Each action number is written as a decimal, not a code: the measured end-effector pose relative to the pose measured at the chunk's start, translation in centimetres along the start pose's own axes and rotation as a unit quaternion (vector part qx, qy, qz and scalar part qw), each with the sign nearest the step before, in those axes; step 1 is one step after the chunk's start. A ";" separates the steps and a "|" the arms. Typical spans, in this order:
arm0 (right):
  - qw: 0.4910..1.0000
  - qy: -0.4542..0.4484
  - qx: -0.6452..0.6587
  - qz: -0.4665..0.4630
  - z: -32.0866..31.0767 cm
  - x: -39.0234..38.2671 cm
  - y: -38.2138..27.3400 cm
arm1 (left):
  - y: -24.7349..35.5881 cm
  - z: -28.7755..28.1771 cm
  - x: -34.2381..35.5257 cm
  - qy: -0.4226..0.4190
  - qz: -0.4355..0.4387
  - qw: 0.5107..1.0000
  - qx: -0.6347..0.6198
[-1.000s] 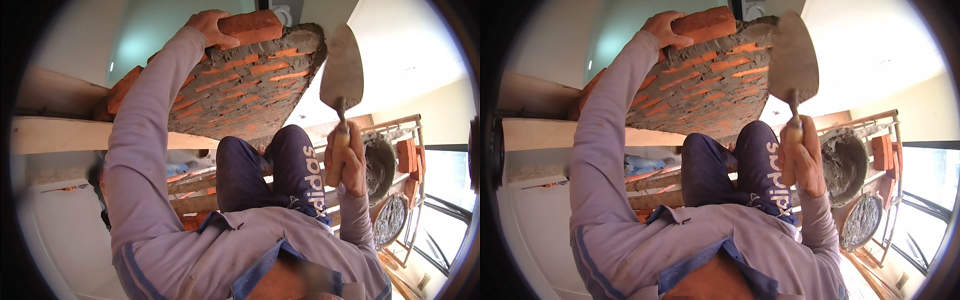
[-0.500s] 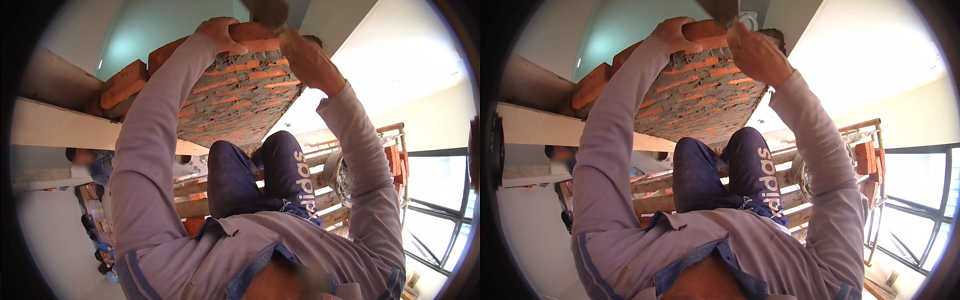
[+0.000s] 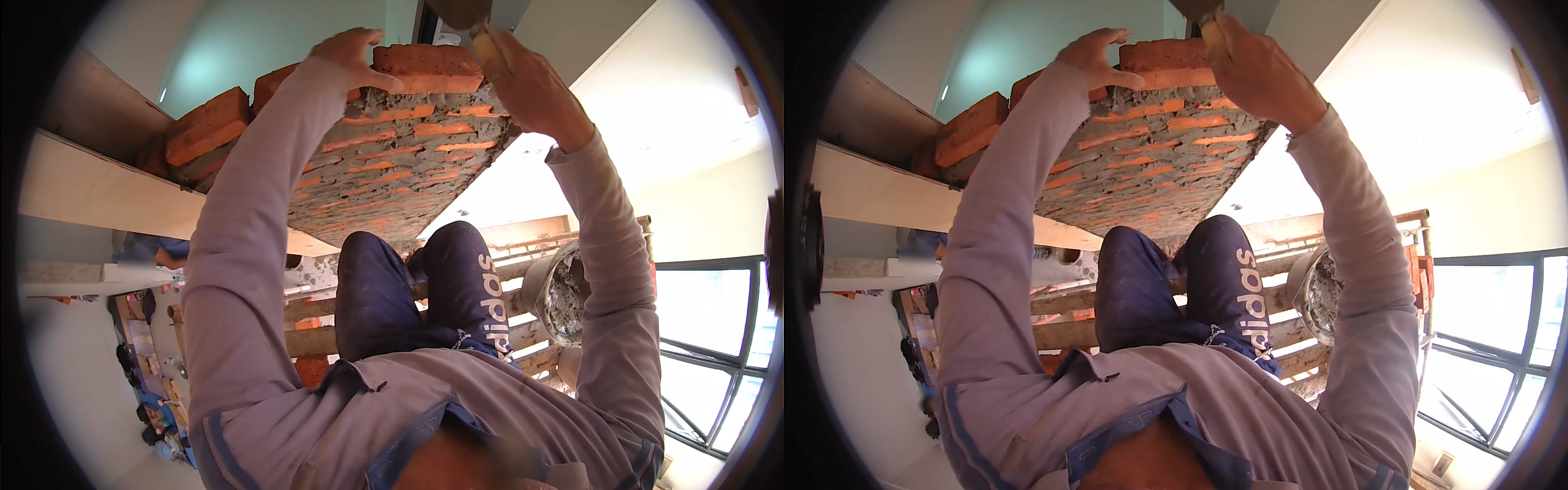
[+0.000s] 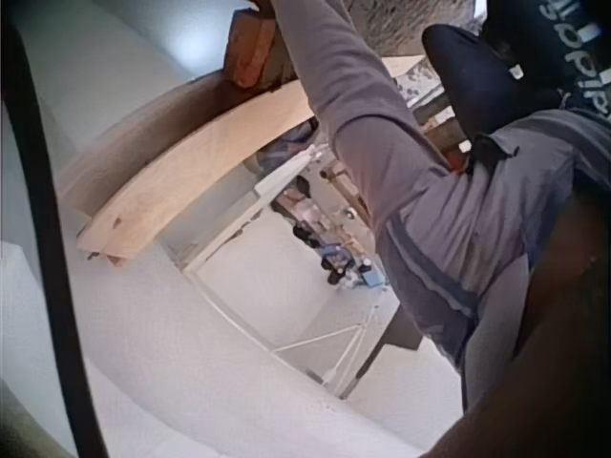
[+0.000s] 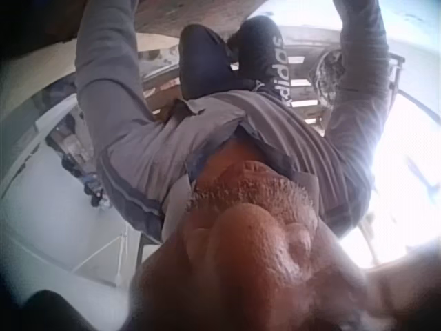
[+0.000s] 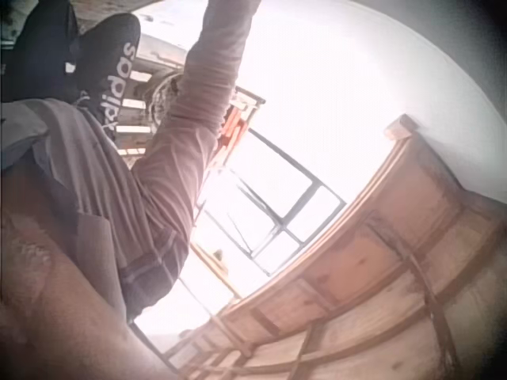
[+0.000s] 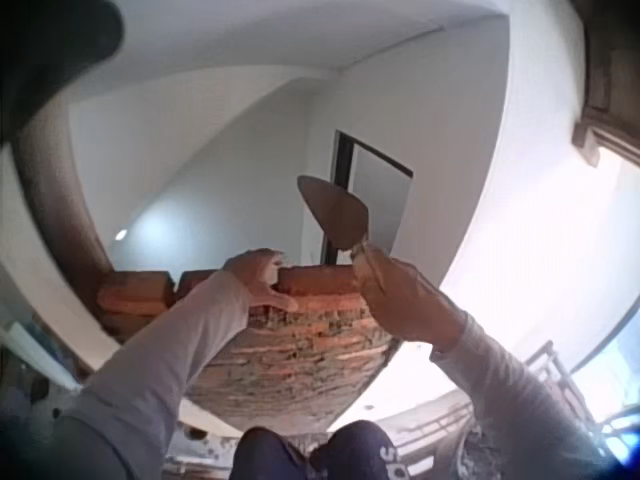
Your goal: The person applies mortar to a brick wall using a trowel and places bricks on top of the mortar, repeating this process to build the wall upward.
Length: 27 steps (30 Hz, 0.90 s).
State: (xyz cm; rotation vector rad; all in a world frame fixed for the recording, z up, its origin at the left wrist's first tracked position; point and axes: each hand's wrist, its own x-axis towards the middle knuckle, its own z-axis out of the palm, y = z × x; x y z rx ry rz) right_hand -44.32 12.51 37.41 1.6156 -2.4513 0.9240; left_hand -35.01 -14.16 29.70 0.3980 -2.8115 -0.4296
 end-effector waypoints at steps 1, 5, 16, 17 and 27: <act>0.999 0.013 0.008 -0.033 -0.1 0.2 -0.7 | 0.4 -1.3 -0.9 -0.051 -0.047 0.997 0.038; 0.991 0.076 0.000 -0.112 2.2 0.3 -2.1 | -2.0 0.5 -1.7 0.038 0.031 0.999 0.006; 0.991 -0.039 -0.087 -0.097 5.3 1.3 0.7 | -0.5 -0.2 -1.5 0.002 -0.030 0.999 0.032; 0.995 -0.063 -0.058 -0.051 5.2 1.3 0.9 | -0.3 -0.3 -1.4 -0.026 -0.047 0.998 0.029; 0.981 -0.154 0.075 0.087 2.9 1.5 -0.6 | -0.8 -1.7 -1.5 -0.025 0.039 0.999 0.022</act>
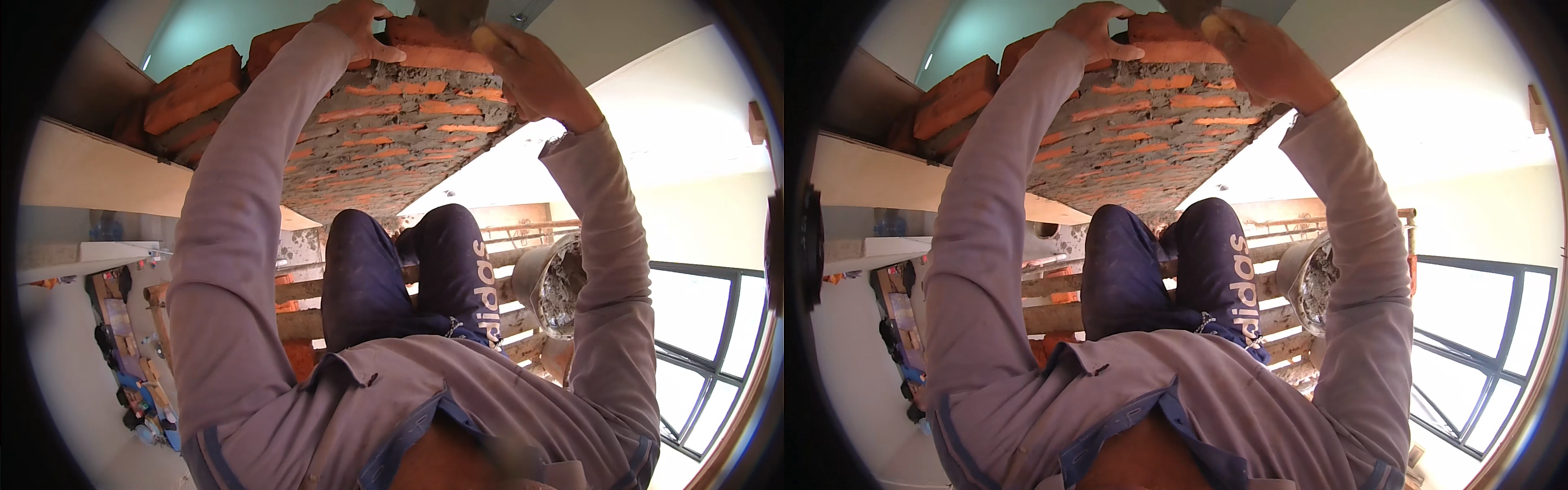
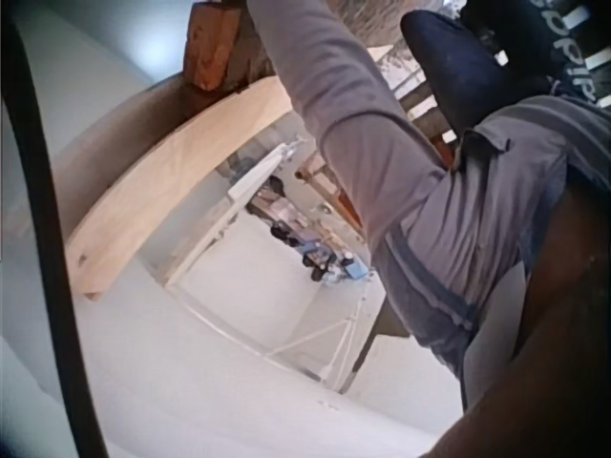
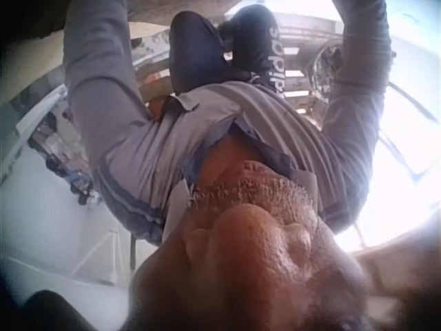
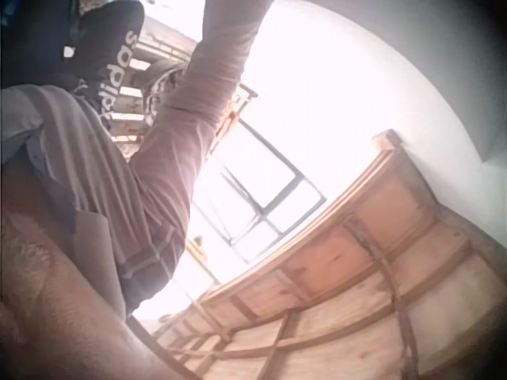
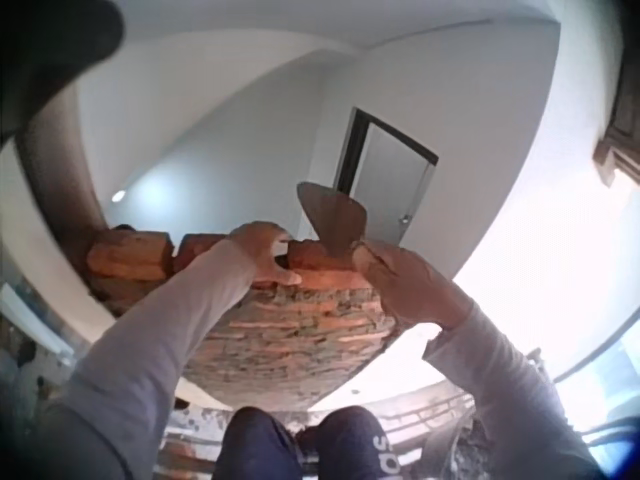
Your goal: The person applies mortar to a brick wall using a trowel and places bricks on top of the mortar, repeating this process to build the wall upward.
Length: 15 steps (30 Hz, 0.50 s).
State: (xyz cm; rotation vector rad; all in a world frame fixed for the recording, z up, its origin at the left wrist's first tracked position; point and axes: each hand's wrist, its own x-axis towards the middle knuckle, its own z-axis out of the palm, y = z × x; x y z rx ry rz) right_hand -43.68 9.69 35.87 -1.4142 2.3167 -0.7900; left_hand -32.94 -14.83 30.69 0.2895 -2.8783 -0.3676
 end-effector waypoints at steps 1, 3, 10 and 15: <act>0.997 0.061 -0.022 -0.039 -0.1 -0.2 0.2 | 0.1 0.1 0.2 -0.012 -0.015 1.000 -0.011; 0.989 0.122 -0.045 -0.078 0.0 -0.2 1.4 | 0.4 0.3 0.4 -0.024 -0.029 0.999 -0.023; 0.991 0.081 -0.060 -0.090 -1.2 0.5 -0.4 | -0.3 1.7 0.1 0.022 -0.044 0.999 0.001; 0.735 0.267 -0.315 -0.538 -0.3 2.0 3.3 | 0.8 1.7 1.1 -0.003 -0.070 0.997 0.035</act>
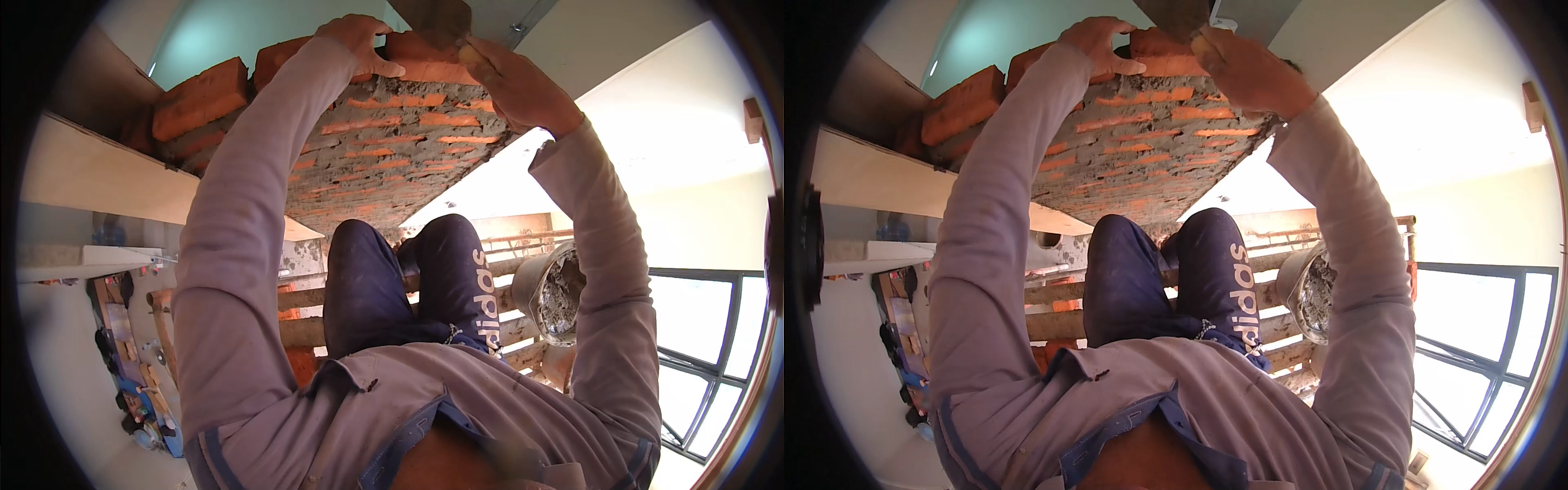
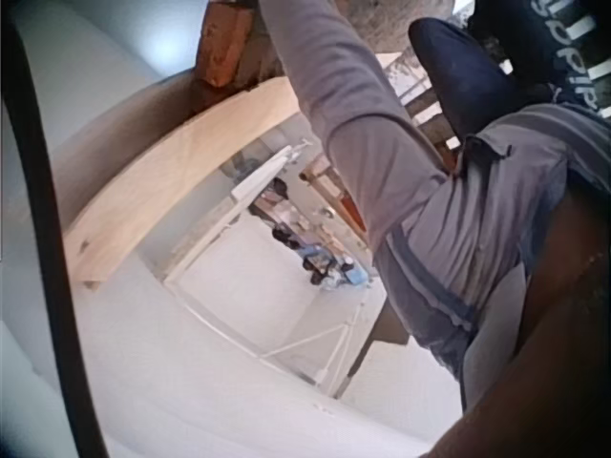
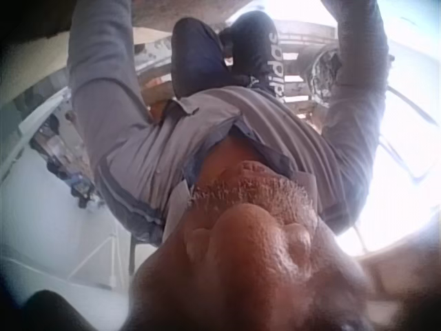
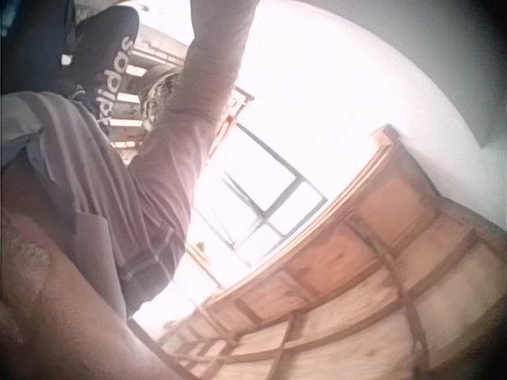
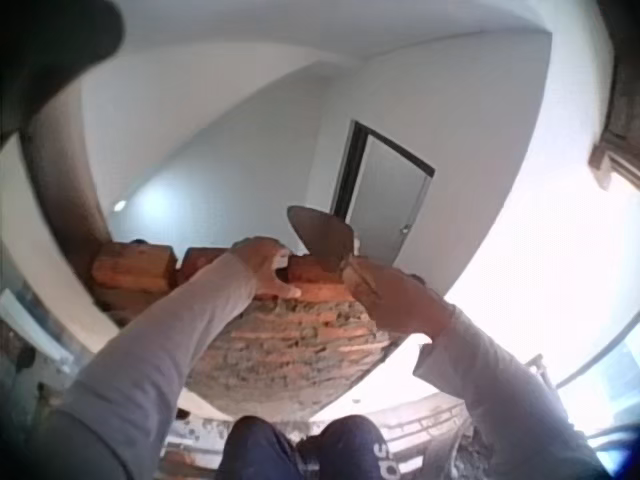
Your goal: The person applies mortar to a brick wall using a trowel and places bricks on top of the mortar, repeating this process to build the wall upward.
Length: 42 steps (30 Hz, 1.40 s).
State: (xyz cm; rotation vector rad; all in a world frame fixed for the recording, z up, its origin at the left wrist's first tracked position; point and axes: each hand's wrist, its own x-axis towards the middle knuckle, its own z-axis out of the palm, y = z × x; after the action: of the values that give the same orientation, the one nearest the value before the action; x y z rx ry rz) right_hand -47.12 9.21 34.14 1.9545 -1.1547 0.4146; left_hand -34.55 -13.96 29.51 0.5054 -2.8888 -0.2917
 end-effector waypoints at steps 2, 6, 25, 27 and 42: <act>0.725 -0.302 0.298 0.543 -3.1 5.5 -2.1 | -1.2 0.1 -0.9 -0.001 -0.033 0.999 0.007; 0.839 -0.162 0.230 0.465 -2.5 2.3 -1.7 | -0.1 -0.2 -0.6 -0.016 -0.020 1.000 0.000; 0.868 -0.349 0.117 0.334 -1.6 -8.0 -7.8 | -6.0 -2.6 -8.0 0.015 0.033 0.993 0.115; 0.881 -0.318 0.105 0.333 -0.4 -8.7 -6.1 | -6.4 -2.8 -7.4 0.021 0.054 0.996 0.065; 0.811 -0.296 0.059 0.502 -13.9 -14.4 -5.2 | -5.8 -2.0 -8.1 0.059 0.102 0.993 0.000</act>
State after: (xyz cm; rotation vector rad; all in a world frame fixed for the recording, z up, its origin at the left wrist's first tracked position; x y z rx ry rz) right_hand -48.72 29.60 31.19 1.4209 -2.6253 0.4045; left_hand -24.77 -16.78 28.89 0.2169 -2.7949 -0.2215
